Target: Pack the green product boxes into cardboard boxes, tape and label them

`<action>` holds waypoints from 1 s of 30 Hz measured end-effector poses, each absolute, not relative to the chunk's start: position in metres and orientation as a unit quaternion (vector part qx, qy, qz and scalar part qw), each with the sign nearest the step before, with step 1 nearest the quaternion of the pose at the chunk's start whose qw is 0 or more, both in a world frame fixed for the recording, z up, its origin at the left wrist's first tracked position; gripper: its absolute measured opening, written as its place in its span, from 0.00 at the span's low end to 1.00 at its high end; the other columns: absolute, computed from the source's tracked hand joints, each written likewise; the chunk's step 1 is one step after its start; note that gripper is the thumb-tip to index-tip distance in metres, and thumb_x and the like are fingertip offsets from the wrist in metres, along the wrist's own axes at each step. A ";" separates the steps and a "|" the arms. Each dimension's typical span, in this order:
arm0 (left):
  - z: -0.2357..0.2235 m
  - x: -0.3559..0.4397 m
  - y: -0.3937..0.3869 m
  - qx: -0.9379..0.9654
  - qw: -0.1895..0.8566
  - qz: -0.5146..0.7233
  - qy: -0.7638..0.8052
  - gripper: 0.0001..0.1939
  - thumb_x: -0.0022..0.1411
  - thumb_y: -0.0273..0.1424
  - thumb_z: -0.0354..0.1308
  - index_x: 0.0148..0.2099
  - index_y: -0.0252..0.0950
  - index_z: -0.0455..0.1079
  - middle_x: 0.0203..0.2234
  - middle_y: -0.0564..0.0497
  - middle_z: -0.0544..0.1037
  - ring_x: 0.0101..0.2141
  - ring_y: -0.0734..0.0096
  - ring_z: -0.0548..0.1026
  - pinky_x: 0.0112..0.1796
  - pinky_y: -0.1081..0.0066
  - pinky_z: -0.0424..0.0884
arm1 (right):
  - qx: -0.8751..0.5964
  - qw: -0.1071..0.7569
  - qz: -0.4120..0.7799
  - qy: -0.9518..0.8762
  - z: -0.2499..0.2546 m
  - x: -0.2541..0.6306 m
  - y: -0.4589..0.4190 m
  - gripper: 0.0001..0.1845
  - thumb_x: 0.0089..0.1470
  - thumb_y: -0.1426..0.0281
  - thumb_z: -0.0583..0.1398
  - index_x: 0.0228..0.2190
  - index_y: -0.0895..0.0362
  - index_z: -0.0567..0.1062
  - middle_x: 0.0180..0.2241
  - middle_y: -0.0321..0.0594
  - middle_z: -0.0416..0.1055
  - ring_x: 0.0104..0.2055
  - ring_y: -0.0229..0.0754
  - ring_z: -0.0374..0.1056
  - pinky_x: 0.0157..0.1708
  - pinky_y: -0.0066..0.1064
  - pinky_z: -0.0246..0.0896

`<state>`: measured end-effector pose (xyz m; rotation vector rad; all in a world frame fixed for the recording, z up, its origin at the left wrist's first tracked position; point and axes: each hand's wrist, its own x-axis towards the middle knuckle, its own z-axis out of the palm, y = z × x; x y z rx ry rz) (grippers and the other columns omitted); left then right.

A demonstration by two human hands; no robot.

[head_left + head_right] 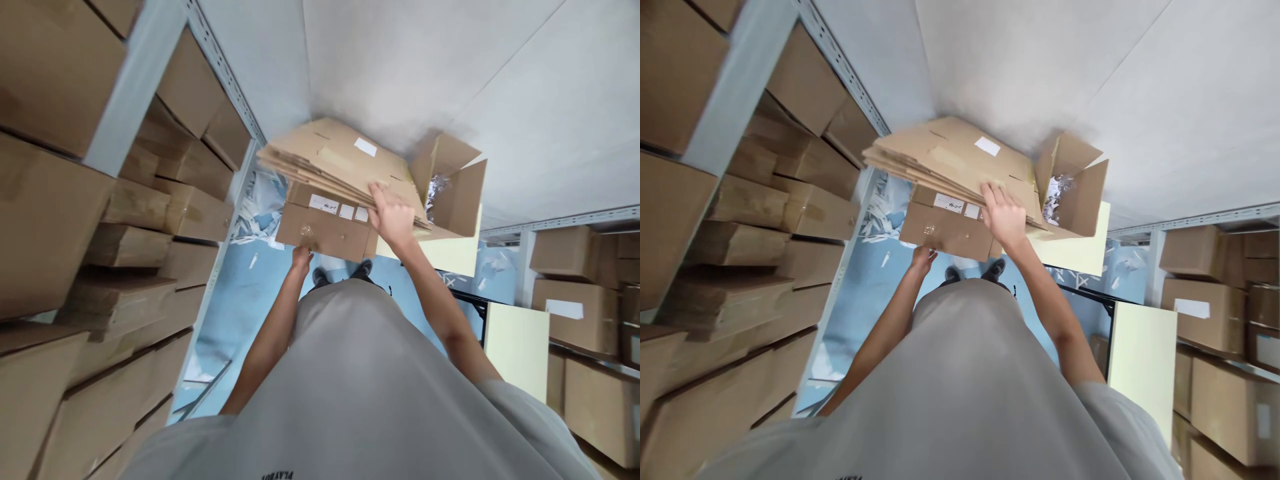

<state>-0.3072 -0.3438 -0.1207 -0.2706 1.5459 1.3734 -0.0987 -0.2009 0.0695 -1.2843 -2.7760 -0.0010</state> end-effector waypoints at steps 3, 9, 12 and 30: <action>-0.134 -0.305 -0.342 -0.141 0.501 0.547 0.656 0.08 0.62 0.22 0.67 0.42 0.38 0.75 0.38 0.49 0.82 0.46 0.65 0.81 0.52 0.63 0.79 | -0.439 0.046 -0.007 -0.897 0.082 -0.097 -0.191 0.36 0.70 0.70 0.56 0.76 0.61 0.64 0.74 0.56 0.68 0.74 0.58 0.67 0.68 0.52 0.69; -0.128 -0.305 -0.325 -0.140 0.494 0.571 0.641 0.07 0.63 0.25 0.69 0.38 0.37 0.73 0.29 0.53 0.78 0.29 0.74 0.76 0.40 0.70 0.79 | -0.412 0.010 0.013 -0.911 0.051 -0.107 -0.222 0.34 0.71 0.71 0.57 0.75 0.61 0.67 0.75 0.57 0.67 0.76 0.59 0.65 0.71 0.50 0.67; -0.118 -0.307 -0.314 -0.109 0.492 0.599 0.622 0.06 0.64 0.29 0.70 0.38 0.37 0.75 0.29 0.53 0.79 0.31 0.73 0.79 0.41 0.71 0.80 | -0.395 -0.022 0.030 -0.918 0.022 -0.113 -0.252 0.33 0.73 0.71 0.55 0.74 0.63 0.68 0.75 0.59 0.66 0.76 0.61 0.64 0.71 0.51 0.66; -0.121 -0.316 -0.344 -0.065 0.542 0.551 0.631 0.15 0.70 0.41 0.71 0.49 0.35 0.79 0.49 0.38 0.85 0.55 0.51 0.84 0.52 0.58 0.81 | -0.451 0.003 -0.003 -0.893 0.075 -0.113 -0.202 0.37 0.66 0.73 0.59 0.74 0.63 0.66 0.72 0.61 0.70 0.71 0.63 0.69 0.65 0.52 0.70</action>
